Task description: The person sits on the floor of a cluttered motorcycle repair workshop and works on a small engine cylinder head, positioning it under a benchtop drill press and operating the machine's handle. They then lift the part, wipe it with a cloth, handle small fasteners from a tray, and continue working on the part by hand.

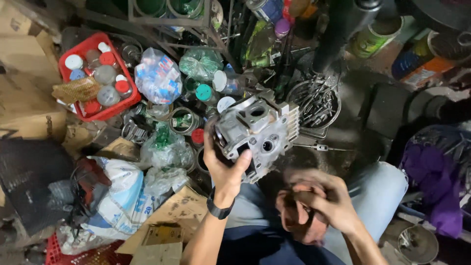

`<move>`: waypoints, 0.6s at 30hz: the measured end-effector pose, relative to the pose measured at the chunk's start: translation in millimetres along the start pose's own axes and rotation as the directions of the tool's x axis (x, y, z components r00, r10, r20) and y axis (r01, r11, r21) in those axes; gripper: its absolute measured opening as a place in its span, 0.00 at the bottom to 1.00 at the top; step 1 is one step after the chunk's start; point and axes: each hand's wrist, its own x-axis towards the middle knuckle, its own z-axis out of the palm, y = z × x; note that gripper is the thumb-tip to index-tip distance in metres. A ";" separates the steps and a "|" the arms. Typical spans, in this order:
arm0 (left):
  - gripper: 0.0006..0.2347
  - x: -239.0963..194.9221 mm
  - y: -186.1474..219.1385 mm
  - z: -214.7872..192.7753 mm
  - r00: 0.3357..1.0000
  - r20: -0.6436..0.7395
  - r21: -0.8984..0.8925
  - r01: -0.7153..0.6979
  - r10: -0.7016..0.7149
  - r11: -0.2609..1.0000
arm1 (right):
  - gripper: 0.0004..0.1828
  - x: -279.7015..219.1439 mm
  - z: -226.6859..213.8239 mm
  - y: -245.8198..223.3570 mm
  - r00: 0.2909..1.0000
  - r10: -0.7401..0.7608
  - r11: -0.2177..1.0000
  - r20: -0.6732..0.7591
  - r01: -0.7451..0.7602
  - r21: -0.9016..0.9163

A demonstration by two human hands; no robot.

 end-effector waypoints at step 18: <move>0.45 4.5 43.8 -18.8 0.993 0.101 -0.322 0.091 -0.061 0.942 | 0.26 -9.6 -5.2 68.6 0.857 -0.117 0.981 -0.502 0.178 0.075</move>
